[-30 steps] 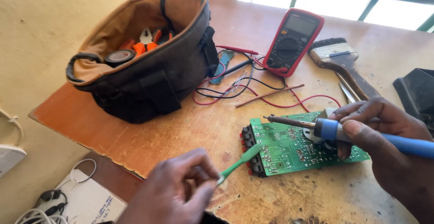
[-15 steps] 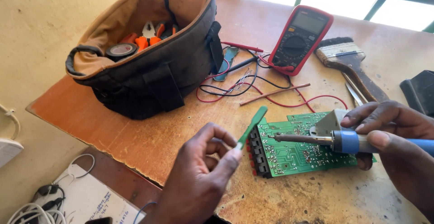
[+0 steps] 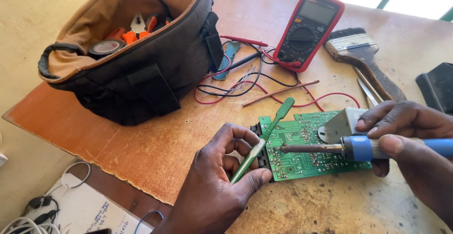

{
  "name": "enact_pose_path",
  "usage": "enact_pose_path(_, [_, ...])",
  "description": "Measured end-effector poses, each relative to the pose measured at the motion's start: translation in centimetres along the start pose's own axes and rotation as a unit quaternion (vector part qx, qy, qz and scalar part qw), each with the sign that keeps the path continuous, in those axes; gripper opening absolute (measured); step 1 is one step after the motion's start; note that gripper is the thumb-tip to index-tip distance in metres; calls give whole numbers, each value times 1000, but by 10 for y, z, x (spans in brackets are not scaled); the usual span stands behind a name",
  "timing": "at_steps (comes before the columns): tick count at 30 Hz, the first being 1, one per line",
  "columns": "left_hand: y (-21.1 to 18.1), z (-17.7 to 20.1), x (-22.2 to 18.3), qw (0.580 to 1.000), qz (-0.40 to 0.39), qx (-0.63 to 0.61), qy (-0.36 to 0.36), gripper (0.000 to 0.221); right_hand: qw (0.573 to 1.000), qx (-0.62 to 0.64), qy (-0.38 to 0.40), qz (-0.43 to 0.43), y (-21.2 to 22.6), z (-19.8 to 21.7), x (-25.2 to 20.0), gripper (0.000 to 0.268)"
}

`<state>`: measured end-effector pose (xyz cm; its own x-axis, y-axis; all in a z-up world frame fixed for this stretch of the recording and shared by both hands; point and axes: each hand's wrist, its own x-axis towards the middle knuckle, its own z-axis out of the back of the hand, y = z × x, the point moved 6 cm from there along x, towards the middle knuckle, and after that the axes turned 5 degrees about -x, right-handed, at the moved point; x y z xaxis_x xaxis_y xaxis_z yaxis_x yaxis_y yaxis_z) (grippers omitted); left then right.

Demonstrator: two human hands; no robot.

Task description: Soldering components onto a circuit board and cleaning it with a brush on a workbench.

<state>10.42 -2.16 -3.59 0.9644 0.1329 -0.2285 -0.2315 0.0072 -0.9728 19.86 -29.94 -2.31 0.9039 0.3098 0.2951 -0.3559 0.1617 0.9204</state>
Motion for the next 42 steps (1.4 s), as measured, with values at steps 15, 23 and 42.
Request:
enact_pose_path(15, [3,3,4,999,-49,12,0,35,1000,-28,6,0,-9,1,-2,28])
enact_pose_path(23, [0,4,2,999,-33,18,-5,33,1000,-7,20,8,-20,6,-1,28])
enact_pose_path(42, [0,5,2,999,-33,21,-4,33,1000,-3,27,2,-28,13,3,24])
